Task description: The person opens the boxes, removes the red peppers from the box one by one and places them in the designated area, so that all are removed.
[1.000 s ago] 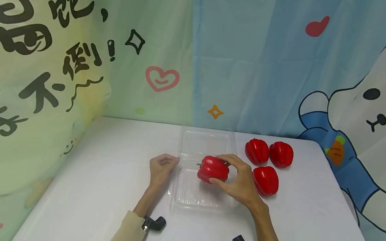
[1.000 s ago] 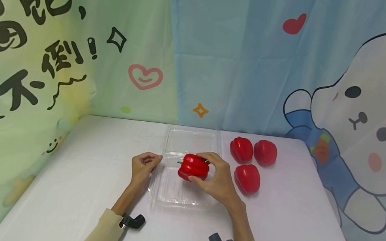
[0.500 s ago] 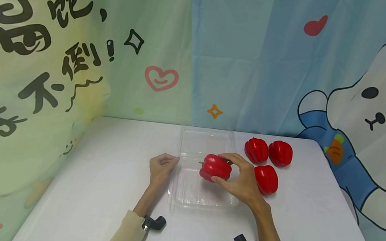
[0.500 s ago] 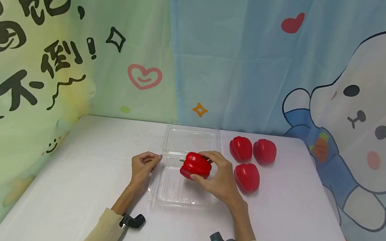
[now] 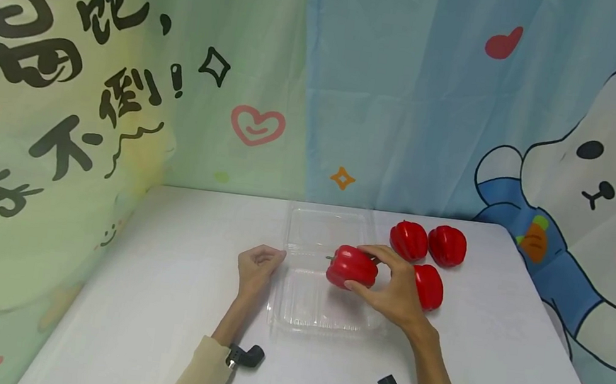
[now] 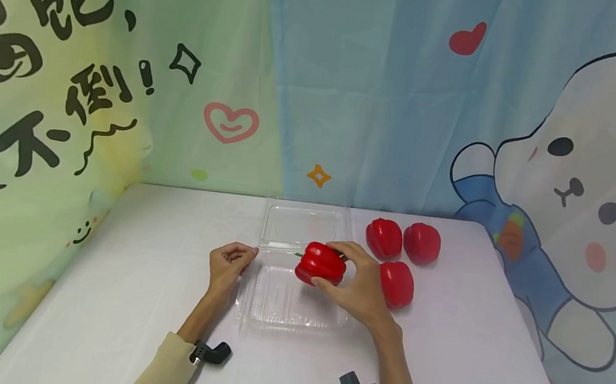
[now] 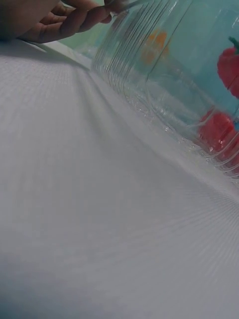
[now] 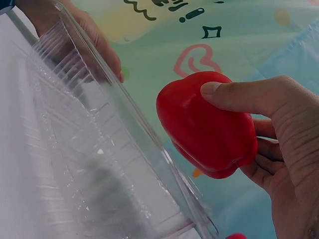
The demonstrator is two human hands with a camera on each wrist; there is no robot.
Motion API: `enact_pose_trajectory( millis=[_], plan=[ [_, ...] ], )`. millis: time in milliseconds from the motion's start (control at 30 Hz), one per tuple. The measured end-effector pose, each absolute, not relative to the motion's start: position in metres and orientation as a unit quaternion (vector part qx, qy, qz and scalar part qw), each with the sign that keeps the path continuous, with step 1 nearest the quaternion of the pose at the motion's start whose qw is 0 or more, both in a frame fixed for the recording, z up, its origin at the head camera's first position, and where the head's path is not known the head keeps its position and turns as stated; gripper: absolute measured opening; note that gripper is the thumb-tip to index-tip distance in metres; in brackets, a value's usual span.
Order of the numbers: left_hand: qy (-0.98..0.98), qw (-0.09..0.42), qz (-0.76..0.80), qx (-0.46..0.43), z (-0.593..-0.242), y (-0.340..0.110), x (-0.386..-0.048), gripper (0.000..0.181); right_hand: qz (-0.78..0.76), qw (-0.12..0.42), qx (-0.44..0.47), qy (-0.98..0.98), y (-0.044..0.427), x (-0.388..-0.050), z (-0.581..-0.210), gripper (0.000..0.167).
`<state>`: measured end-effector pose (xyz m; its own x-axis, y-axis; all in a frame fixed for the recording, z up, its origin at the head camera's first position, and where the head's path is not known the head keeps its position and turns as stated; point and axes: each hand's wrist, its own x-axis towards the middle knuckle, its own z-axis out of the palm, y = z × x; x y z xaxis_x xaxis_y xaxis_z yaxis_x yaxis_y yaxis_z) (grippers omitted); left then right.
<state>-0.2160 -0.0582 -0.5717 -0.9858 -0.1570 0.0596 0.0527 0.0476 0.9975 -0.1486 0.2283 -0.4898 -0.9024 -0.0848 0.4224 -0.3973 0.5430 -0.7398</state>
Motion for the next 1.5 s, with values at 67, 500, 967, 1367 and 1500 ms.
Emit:
enact_pose_trajectory(
  millis=[67, 500, 967, 1367, 1500],
  plan=[
    [-0.72, 0.075, -0.689, 0.038, -0.572, -0.058, -0.216, 0.013, 0.457, 0.17, 0.138, -0.862, 0.229, -0.148, -0.49, 0.077],
    [-0.717, 0.076, -0.691, 0.043, -0.573, -0.058, -0.217, 0.014, 0.434, 0.192, 0.133, -0.87, 0.235, -0.15, -0.492, 0.076],
    [-0.707, 0.075, -0.702, 0.035, -0.573, -0.059, -0.216, 0.015, 0.429, 0.21, 0.112, -0.871, 0.239, -0.145, -0.495, 0.076],
    [-0.723, 0.074, -0.686, 0.042, -0.573, -0.059, -0.217, 0.017, 0.423, 0.222, 0.103, -0.873, 0.244, -0.144, -0.496, 0.08],
    [-0.727, 0.076, -0.681, 0.044, -0.573, -0.058, -0.216, 0.018, 0.422, 0.223, 0.105, -0.873, 0.245, -0.143, -0.495, 0.08]
  ],
)
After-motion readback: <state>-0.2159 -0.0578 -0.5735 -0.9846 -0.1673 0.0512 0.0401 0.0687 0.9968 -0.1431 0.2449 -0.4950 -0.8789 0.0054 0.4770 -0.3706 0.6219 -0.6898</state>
